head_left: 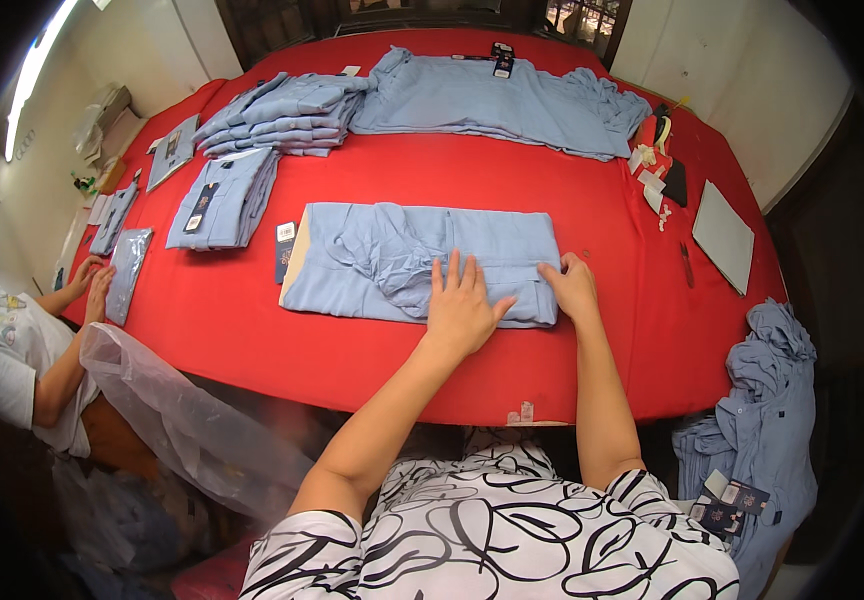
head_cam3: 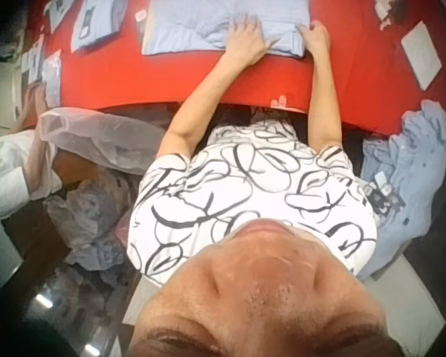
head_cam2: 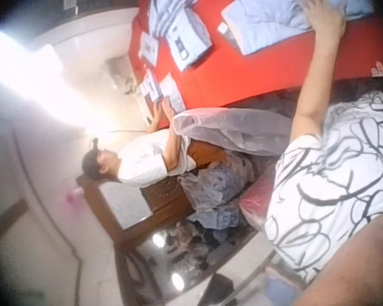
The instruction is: The person folds blue shirts by laying them flat, placing a folding board in the center, and folding the sides and bottom over the board before removing it and stacking the shirt.
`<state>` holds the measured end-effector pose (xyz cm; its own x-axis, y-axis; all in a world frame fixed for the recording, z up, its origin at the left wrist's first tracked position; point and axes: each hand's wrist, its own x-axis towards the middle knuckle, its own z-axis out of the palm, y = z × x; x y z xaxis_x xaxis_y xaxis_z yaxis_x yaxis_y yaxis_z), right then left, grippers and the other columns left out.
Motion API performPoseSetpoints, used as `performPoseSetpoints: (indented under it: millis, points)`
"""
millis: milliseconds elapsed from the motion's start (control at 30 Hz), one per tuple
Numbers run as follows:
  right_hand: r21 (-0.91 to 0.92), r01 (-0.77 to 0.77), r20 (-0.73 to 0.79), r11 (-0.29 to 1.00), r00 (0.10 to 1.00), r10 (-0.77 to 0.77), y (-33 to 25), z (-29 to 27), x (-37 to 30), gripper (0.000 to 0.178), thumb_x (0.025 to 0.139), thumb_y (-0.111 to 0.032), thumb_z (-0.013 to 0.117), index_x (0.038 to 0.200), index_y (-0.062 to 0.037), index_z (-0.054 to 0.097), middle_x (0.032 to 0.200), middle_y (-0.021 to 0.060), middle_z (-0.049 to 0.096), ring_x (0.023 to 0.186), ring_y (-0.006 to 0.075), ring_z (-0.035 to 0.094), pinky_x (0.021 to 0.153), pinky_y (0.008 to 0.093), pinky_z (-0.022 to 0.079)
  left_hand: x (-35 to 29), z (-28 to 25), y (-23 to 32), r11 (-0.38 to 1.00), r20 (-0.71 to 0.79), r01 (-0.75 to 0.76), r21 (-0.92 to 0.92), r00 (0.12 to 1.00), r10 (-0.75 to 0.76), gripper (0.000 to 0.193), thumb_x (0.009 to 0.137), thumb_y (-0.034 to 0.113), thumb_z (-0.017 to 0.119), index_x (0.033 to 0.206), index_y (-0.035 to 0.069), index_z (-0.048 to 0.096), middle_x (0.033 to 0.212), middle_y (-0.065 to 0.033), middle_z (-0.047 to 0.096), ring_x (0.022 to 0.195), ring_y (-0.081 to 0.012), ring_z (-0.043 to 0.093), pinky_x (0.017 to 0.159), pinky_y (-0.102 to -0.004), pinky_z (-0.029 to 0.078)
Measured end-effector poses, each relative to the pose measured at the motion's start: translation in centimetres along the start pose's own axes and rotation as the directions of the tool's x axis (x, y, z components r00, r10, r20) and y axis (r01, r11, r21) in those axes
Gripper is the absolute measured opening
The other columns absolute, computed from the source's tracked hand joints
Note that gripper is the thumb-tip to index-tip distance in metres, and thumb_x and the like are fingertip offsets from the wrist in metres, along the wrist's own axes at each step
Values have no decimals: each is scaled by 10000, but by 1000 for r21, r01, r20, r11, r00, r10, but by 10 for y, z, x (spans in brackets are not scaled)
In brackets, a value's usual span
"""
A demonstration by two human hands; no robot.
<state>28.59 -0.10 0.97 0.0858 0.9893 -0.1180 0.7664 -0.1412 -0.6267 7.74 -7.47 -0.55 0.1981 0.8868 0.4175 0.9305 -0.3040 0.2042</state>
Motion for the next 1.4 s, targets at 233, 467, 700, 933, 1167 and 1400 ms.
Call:
performPoseSetpoints:
  millis: [233,467,700,933,1167,1400]
  points:
    - [918,-26,210,395,878,-430,-57,19,-20,601,984,-580,392,1163,-31,560,1092,116,645,1019,207,596,878,317,446,42,-52,12,539,272,492,-684,857,-438,724,833,528,662,1243,-57,548,1148,-253,633,1077,-386,609,911,-451,465]
    - [908,-63,259,414,861,-437,-87,16,-35,630,997,-582,357,1238,-29,538,1281,160,575,1080,211,585,907,361,453,15,-103,-197,585,190,551,-595,804,-563,473,804,291,709,1219,74,640,1121,-213,664,1029,-332,649,896,-426,496]
    - [737,-259,545,625,775,-322,-74,54,-46,592,1006,-411,474,1405,23,421,1317,195,534,1023,208,613,891,321,509,-8,-89,-255,506,215,863,-7,495,-842,515,767,500,735,990,39,684,1287,-173,526,1164,-387,500,981,-498,422]
    - [413,301,212,860,886,-412,-67,74,-10,517,945,-340,601,1295,35,533,1259,202,598,1103,294,605,875,385,504,-60,-57,-225,701,181,640,-314,765,-618,243,736,175,789,765,-42,684,697,-154,667,638,-212,635,613,-357,517]
    - [-294,291,118,910,956,-267,-85,14,20,642,929,-595,453,1344,-114,542,1396,182,499,1281,345,476,1053,560,336,-99,-72,-25,188,696,749,-635,661,-282,395,872,157,701,1187,-64,613,1058,-132,681,984,-165,648,877,-276,501]
    - [-472,726,357,500,676,-645,-89,57,-38,625,913,-623,459,1433,-276,467,1559,97,305,1482,318,132,1136,659,67,-100,-29,46,-280,672,616,-736,714,-197,552,914,135,654,1356,-113,433,1367,-220,510,1215,-230,562,1052,-293,413]
